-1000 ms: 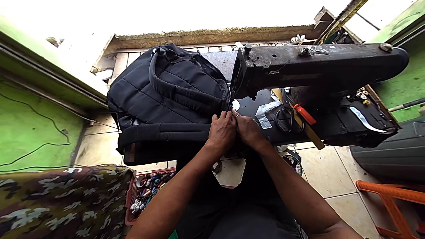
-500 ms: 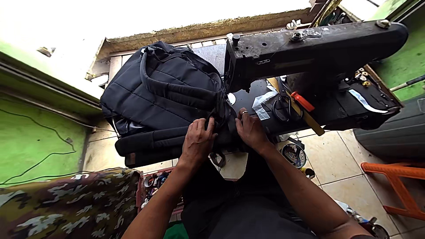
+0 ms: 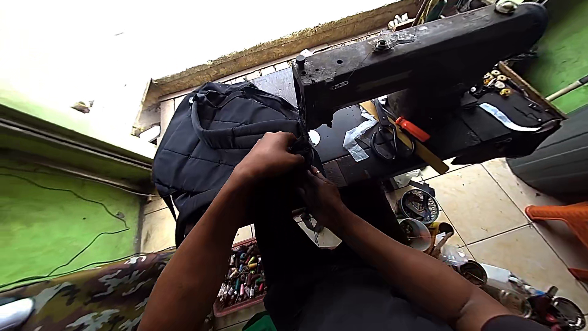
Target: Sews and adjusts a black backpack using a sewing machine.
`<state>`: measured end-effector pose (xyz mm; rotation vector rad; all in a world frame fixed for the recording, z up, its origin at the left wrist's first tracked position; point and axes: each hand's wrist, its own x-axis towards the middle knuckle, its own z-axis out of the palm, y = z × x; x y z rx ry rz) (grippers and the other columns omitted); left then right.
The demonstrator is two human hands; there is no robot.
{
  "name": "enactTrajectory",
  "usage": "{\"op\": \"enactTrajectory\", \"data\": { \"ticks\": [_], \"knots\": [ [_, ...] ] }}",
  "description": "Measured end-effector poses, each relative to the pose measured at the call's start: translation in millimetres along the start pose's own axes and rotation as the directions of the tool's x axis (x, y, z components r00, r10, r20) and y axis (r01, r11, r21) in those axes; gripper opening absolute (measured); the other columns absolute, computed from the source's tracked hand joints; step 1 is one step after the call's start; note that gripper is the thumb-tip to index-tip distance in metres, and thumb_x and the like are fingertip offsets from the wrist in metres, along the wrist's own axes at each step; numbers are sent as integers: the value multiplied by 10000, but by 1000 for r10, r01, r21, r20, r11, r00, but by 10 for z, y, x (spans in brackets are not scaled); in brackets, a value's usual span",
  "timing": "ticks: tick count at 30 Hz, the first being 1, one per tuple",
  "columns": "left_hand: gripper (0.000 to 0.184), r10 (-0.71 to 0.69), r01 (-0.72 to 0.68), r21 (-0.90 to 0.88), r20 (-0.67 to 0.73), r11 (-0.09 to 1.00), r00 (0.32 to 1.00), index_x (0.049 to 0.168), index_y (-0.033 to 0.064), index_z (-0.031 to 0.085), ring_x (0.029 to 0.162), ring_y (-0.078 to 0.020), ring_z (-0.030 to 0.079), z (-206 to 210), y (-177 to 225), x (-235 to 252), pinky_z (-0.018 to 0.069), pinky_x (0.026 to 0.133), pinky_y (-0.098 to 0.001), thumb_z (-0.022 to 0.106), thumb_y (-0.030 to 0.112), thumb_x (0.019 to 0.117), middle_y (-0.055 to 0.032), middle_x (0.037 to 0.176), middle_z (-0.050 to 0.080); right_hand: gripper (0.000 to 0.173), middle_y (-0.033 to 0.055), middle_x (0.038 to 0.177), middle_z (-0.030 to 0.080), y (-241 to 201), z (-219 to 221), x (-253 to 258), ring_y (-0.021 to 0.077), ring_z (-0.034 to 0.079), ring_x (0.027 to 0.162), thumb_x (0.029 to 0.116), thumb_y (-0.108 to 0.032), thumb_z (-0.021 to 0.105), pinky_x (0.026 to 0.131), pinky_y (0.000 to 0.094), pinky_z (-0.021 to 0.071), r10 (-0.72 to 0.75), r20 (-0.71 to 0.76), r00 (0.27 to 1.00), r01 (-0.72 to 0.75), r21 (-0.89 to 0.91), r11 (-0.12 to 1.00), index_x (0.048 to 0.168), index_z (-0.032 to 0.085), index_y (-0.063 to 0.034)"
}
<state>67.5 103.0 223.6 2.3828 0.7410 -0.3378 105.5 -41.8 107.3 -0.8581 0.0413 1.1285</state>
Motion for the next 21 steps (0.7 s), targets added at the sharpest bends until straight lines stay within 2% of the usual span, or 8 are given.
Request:
{"op": "enactTrajectory", "data": {
  "ticks": [4,7,9,12,14,15,18,21],
  "knots": [
    [316,-56,62,-139,49,988,997,1202,74,665,759,-217,624,-88,36,69,508,724,-464,744,230,939,-98,842,666,269,111,1065,658,7,45,-10,199,682,949,1128,-191,347,862,375,578,-13,-42,999,22,225,974,1328,467,-58],
    [397,-69,68,-86,-11,994,998,1255,98,648,803,-269,653,-57,11,41,520,733,-507,771,240,905,-132,892,684,235,146,976,696,-102,14,-157,217,721,834,1107,-174,447,778,367,618,62,-145,988,-49,92,995,1237,530,3],
    [505,-43,58,95,-153,994,987,1296,72,618,983,-388,646,108,72,-61,529,813,-596,796,221,848,-203,1107,636,208,145,934,696,-155,-84,-218,199,723,783,1093,-136,482,744,339,627,46,-163,986,-57,-67,996,1194,548,33],
    [391,326,-118,497,-356,860,876,1195,30,681,1284,-458,514,518,131,-184,461,988,-635,783,115,827,-215,1443,521,211,141,950,692,-194,-208,-227,177,724,795,1080,-115,514,748,319,634,-28,-127,991,-14,-320,947,1177,576,61],
    [214,605,-351,650,-212,674,768,1150,68,718,1465,-415,401,730,70,-96,222,1195,-696,625,37,960,-146,1518,528,214,144,968,696,-195,-263,-222,174,737,814,1076,-116,526,758,322,646,-51,-119,992,-7,-440,898,1182,591,58],
    [235,654,-426,669,-120,609,747,1161,78,724,1466,-357,431,803,29,-41,191,1232,-662,580,17,985,-111,1489,571,213,145,975,699,-190,-292,-219,174,741,821,1073,-110,526,762,324,649,-58,-112,992,-2,-475,880,1183,595,59],
    [229,557,-396,648,-53,651,829,1130,47,728,1341,-281,585,895,-168,22,257,1240,-581,546,5,997,-106,1293,699,205,142,959,717,-175,-360,-181,181,750,824,1064,-119,554,768,339,655,-90,-105,990,16,-561,828,1153,617,54],
    [358,458,-319,548,-136,774,878,1278,53,689,1312,-289,606,1002,-451,-25,345,1178,-590,470,115,1001,-127,1359,665,210,115,936,712,-175,-424,-176,148,737,816,1057,-149,576,777,325,643,-125,-100,987,27,-669,743,1132,636,38]
  ]
}}
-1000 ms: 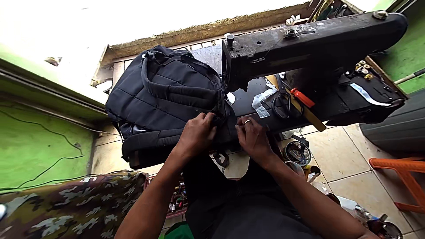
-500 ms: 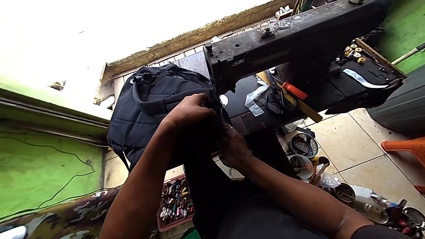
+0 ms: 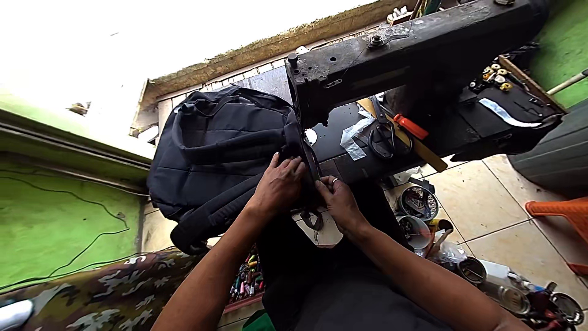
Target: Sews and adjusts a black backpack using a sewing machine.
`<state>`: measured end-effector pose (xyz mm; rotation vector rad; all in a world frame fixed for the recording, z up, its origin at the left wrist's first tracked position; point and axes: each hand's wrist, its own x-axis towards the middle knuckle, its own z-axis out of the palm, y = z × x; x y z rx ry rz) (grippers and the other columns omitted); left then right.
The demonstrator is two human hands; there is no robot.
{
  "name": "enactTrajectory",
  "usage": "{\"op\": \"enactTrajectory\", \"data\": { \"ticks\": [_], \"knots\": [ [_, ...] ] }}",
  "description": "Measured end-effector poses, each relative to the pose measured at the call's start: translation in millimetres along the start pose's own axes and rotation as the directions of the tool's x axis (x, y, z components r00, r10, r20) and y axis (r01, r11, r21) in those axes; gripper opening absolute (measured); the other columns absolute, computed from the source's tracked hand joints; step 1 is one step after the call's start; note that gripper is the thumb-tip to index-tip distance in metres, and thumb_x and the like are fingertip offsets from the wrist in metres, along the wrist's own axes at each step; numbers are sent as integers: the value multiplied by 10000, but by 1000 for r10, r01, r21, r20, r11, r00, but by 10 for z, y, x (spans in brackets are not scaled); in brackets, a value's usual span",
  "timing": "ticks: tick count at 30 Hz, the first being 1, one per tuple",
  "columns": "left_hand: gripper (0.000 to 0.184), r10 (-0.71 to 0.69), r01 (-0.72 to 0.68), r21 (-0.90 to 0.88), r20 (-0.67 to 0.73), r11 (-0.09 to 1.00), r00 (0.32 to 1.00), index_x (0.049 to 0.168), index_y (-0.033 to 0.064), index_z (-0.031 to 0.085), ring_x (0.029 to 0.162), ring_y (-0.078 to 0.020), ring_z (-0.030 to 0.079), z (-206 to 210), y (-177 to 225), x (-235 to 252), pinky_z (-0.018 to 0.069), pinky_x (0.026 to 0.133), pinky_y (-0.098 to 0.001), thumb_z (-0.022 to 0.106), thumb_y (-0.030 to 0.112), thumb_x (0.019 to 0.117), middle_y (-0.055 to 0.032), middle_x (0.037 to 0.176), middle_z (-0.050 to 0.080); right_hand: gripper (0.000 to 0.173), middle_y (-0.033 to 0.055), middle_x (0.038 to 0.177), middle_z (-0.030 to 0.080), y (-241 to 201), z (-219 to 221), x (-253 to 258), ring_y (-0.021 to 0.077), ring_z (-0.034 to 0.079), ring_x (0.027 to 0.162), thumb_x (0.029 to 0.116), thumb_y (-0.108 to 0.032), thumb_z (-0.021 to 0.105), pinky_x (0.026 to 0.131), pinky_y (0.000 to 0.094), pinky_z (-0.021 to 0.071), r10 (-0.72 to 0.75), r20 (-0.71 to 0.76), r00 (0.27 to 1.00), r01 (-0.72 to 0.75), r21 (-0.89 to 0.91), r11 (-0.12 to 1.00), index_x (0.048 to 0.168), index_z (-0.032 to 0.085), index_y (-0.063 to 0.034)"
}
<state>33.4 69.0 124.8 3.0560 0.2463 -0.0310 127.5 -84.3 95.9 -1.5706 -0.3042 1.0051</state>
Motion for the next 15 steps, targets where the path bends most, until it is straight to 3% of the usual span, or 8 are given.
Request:
{"op": "enactTrajectory", "data": {
  "ticks": [3,6,9,12,14,15],
  "knots": [
    [617,-48,48,-106,-1,993,999,1508,150,532,1387,-246,535,24,-24,-119,320,1180,-584,432,399,953,-78,1463,600,234,86,921,717,13,-28,0,110,723,812,1052,-185,589,792,303,624,-39,2,999,38,-143,989,1140,661,19],
    [894,-102,112,-80,119,991,988,1585,209,423,1431,-373,456,-34,174,-102,296,1128,-697,614,637,824,-175,1519,516,230,57,883,711,-7,-39,-29,83,690,776,1047,-207,597,765,280,587,-82,-6,997,77,-252,965,1122,682,-7],
    [874,-161,167,-47,107,985,981,1552,171,474,1429,-420,440,46,300,-67,282,1111,-729,658,613,821,-211,1511,510,245,33,848,706,-77,-74,-25,67,658,761,1045,-243,592,760,269,542,-164,45,985,168,-418,893,1098,706,-33],
    [694,-216,220,-57,70,974,974,1504,130,535,1454,-399,417,136,356,-39,257,1133,-723,643,461,904,-179,1528,507,247,75,808,712,-93,-132,44,170,683,760,1023,-210,570,727,368,547,-437,79,896,378,-652,658,1018,751,-41],
    [577,-257,256,-42,-31,966,966,1429,125,614,1428,-372,457,250,401,-30,275,1130,-707,624,399,922,-145,1490,554,274,177,1025,717,-74,-170,185,337,699,957,982,-157,615,852,505,570,-553,109,826,436,-746,504,1187,688,9],
    [547,-274,272,-34,-96,962,957,1394,134,646,1410,-357,483,308,416,-27,291,1128,-699,631,396,913,-129,1462,582,418,209,1146,683,-72,-176,270,387,660,1060,961,-161,643,917,539,541,-551,134,824,432,-777,458,1329,594,32]
  ]
}}
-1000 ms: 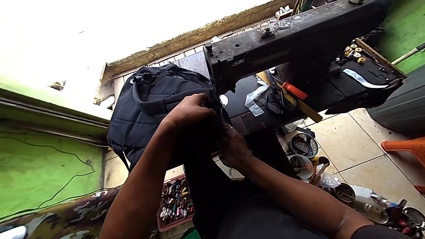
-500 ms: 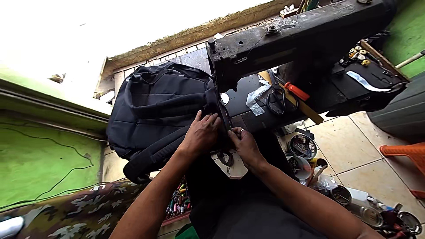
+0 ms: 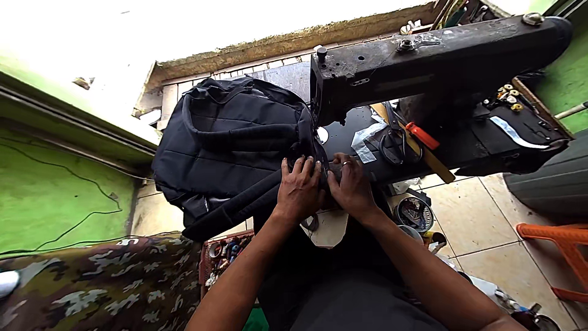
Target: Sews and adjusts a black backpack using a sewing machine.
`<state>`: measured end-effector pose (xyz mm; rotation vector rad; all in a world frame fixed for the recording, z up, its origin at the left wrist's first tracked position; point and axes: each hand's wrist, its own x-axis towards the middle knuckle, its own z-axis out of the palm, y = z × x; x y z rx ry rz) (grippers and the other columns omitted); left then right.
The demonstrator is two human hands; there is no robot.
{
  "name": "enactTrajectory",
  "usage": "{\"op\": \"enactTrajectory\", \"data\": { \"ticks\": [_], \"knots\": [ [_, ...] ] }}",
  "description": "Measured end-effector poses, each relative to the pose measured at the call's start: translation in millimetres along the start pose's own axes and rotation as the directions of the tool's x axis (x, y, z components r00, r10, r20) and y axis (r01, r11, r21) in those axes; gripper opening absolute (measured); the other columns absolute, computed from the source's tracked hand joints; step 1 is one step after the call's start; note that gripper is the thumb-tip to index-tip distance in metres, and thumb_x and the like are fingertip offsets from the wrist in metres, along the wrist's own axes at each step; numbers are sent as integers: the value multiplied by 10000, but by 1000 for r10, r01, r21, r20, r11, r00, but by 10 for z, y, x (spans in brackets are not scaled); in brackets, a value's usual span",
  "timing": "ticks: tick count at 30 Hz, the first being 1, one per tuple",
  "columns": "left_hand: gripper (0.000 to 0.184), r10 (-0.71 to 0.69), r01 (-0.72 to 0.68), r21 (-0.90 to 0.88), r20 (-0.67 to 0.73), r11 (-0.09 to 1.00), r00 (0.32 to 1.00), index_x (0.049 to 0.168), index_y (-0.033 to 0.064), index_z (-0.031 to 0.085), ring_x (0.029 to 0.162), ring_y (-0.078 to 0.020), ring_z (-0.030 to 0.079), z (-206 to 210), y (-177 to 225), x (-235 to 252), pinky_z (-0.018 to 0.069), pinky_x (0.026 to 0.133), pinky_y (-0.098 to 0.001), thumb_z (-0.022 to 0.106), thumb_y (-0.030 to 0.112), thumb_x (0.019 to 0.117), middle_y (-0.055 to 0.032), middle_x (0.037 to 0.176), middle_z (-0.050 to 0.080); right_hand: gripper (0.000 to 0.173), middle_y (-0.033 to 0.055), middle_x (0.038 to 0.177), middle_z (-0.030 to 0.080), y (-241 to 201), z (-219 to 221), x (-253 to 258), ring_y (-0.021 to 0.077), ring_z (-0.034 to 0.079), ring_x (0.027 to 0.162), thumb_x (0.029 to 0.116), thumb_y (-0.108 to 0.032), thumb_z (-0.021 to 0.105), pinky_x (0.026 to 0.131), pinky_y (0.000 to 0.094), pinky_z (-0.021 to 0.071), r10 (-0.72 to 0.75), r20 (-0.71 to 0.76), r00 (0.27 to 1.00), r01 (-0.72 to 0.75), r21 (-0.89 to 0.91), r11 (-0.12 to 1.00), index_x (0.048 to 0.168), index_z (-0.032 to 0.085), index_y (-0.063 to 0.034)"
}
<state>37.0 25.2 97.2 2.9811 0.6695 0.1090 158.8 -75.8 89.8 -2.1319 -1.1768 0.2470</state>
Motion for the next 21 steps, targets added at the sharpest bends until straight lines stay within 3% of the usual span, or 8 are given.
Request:
{"op": "enactTrajectory", "data": {
  "ticks": [1,3,8,12,14,17,19,21],
  "knots": [
    [522,-11,12,8,-70,1000,997,1357,142,674,1387,-346,513,52,8,-4,315,1121,-689,647,399,904,-115,1430,611,584,225,1212,659,37,46,63,413,633,1110,942,-180,668,948,555,519,-13,13,1000,14,-51,999,1452,487,38],
    [471,-18,21,21,-157,1000,987,1325,149,696,1359,-333,547,115,16,-5,351,1107,-673,662,379,915,-101,1395,640,728,229,1183,657,77,148,153,416,632,1088,938,-203,695,931,542,518,-46,-1,999,46,-146,988,1543,373,40],
    [393,3,-12,-51,-181,999,984,1325,168,706,1359,-295,549,112,-43,-33,353,1122,-622,552,268,977,-30,1409,647,547,166,897,707,-15,23,285,357,692,895,1013,-195,605,841,527,545,129,141,982,-114,-109,987,1507,465,-6],
    [395,12,-22,-60,-158,998,987,1333,179,705,1378,-294,535,107,-35,-39,346,1119,-620,530,259,988,-4,1408,655,461,137,802,691,-14,-108,260,325,679,796,1008,-170,581,799,519,533,112,313,943,-94,-74,993,1443,546,-21],
    [394,14,-23,-50,-159,998,987,1333,187,705,1380,-295,532,121,-16,-29,350,1110,-618,542,261,982,-6,1405,657,460,156,873,705,-16,-76,189,327,685,842,995,-165,599,821,506,543,98,238,966,-84,-67,994,1430,575,-18],
    [394,12,-28,-91,-166,995,986,1327,182,707,1376,-275,535,106,-58,-28,362,1109,-590,522,253,987,-5,1402,656,467,221,1175,641,-25,34,139,377,648,1071,951,-218,687,914,508,541,77,109,991,-68,-80,994,1345,617,20],
    [394,19,-39,-111,-177,993,984,1319,170,710,1361,-265,547,102,-88,-38,374,1101,-569,505,247,991,-5,1391,663,361,235,1207,622,-54,123,145,394,632,1102,941,-191,707,904,507,546,62,40,997,-58,-99,993,1212,670,45],
    [402,17,-35,-105,-164,994,986,1329,159,698,1363,-262,544,96,-74,-43,371,1099,-567,508,244,985,-9,1394,660,217,226,1109,642,-95,157,154,388,648,1047,978,-131,653,864,497,558,67,5,998,-66,-112,992,1085,697,51]
  ]
}}
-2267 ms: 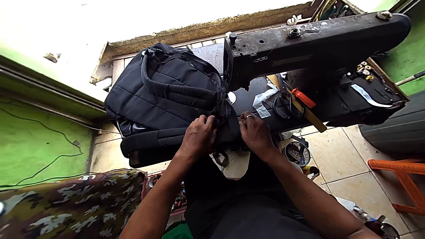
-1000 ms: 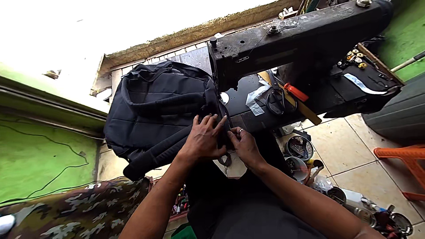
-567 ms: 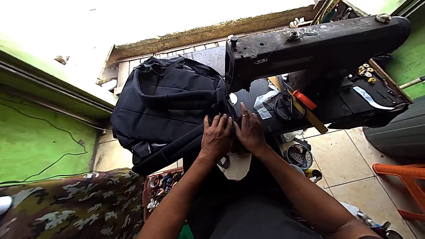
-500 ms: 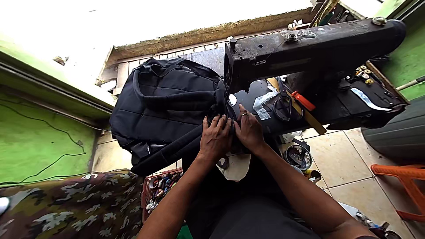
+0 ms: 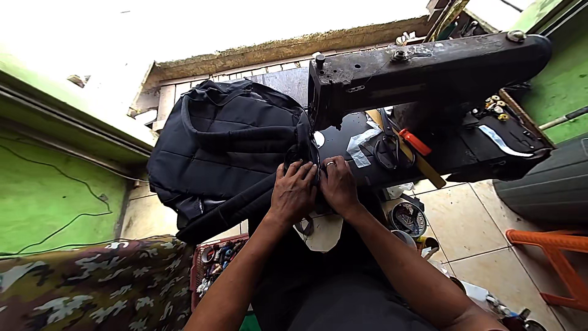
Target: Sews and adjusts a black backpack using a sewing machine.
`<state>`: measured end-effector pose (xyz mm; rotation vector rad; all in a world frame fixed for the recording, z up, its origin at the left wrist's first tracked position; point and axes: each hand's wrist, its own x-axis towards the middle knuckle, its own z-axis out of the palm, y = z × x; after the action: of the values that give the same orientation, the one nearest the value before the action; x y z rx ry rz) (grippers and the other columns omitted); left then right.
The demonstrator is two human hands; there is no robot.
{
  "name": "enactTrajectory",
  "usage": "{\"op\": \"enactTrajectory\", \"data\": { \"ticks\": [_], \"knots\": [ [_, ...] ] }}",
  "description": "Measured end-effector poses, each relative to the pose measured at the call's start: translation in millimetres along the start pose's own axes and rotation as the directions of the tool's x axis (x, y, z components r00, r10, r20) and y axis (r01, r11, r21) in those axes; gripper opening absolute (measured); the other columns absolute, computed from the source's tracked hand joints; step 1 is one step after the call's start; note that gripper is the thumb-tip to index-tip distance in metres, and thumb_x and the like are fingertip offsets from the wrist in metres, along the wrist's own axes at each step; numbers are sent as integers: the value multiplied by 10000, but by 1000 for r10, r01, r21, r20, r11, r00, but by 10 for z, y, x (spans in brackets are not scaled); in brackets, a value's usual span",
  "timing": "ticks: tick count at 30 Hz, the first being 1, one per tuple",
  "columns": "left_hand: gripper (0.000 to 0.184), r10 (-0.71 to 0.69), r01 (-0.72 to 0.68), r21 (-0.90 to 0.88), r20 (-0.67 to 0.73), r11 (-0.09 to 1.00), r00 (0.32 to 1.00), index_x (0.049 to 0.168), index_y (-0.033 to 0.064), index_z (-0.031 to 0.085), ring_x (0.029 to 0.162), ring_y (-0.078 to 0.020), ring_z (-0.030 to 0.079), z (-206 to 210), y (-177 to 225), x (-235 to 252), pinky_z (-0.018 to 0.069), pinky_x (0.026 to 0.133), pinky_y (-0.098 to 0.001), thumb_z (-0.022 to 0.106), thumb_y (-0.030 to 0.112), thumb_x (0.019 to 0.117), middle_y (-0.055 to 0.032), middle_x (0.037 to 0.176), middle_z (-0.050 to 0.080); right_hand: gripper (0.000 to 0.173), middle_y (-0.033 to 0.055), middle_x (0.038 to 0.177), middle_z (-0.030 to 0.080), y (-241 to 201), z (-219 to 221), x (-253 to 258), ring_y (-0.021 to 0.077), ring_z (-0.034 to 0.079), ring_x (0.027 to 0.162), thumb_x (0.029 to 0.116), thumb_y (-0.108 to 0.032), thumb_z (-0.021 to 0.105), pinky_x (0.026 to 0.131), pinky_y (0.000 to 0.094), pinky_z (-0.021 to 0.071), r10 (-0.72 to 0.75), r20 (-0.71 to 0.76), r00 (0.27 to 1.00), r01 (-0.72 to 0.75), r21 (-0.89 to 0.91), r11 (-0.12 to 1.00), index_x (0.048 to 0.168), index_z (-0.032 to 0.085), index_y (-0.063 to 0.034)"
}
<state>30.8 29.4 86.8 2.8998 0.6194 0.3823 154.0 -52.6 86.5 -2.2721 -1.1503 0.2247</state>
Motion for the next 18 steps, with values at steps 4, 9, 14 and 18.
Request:
{"op": "enactTrajectory", "data": {
  "ticks": [4,9,14,18],
  "knots": [
    [453,-41,41,1,47,999,998,1384,157,658,1338,-273,543,-63,38,54,389,1055,-562,497,233,968,-25,1391,645,236,177,861,698,-43,-185,19,365,712,897,1045,-158,547,821,518,552,59,193,979,-62,8,998,1197,603,13],
    [425,-24,19,56,95,998,995,1367,180,678,1332,-303,522,-31,97,92,365,1033,-597,516,243,979,-45,1377,640,578,175,854,691,30,-256,59,358,677,856,1045,-169,510,860,515,530,30,350,936,-34,6,999,1588,363,-39],
    [401,-16,9,60,115,998,993,1345,191,694,1360,-297,508,-38,96,94,358,1056,-603,506,236,993,-39,1352,653,566,200,964,718,-2,-292,123,375,686,963,1067,-198,458,923,523,513,35,435,900,-6,-67,998,1610,343,-83],
    [395,-9,6,30,116,1000,993,1342,190,695,1365,-296,512,-59,83,86,352,1079,-618,519,231,991,-46,1351,655,547,207,1023,733,-43,-305,137,388,690,1029,1072,-204,441,951,540,507,45,461,887,2,-101,995,1603,365,-91]
  ]
}}
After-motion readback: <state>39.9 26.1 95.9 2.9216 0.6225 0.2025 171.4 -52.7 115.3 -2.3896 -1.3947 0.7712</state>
